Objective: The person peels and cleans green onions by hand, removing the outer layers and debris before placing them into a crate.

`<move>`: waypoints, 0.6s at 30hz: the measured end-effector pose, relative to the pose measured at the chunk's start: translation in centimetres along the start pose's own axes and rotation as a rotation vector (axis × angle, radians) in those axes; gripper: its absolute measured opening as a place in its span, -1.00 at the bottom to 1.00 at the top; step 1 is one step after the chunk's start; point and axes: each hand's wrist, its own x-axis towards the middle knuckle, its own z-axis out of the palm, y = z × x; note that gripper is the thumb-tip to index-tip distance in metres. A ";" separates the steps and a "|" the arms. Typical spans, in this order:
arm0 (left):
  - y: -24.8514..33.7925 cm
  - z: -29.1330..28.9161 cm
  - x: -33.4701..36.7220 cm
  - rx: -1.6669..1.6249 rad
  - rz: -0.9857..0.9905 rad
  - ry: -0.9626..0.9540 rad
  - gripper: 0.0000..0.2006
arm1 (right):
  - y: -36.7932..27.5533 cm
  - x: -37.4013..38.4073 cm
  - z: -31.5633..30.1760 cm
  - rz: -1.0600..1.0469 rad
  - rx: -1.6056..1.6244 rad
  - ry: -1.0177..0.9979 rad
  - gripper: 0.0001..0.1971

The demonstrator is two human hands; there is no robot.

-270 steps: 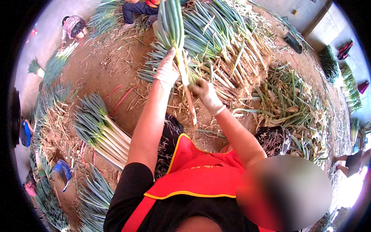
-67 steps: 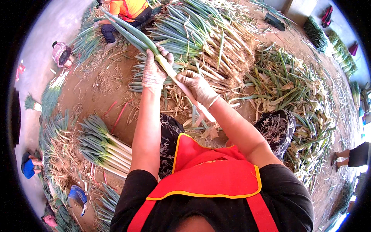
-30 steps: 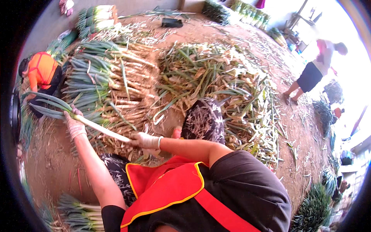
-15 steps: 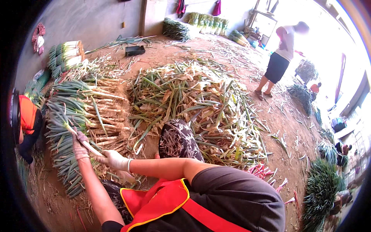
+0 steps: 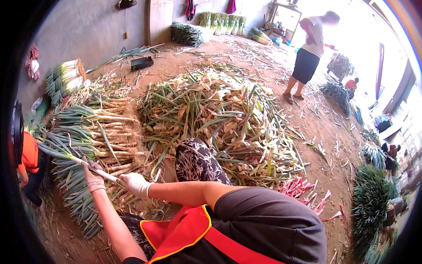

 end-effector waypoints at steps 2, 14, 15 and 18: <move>0.0 0.5 -0.4 -0.034 -0.023 0.028 -0.60 | 0.7 0.3 0.6 0.042 0.079 0.012 -0.66; 3.4 -2.3 0.1 -0.200 -0.061 0.065 -0.60 | -0.9 0.8 1.4 0.138 0.553 -0.114 -0.71; 5.3 -3.7 0.5 -0.285 -0.013 0.056 -0.62 | -2.0 0.4 1.1 -0.085 0.287 -0.071 -0.71; 21.3 -16.8 -2.6 -0.175 0.267 -0.369 -0.67 | -4.5 -6.4 1.7 -0.353 -0.026 -0.390 -0.70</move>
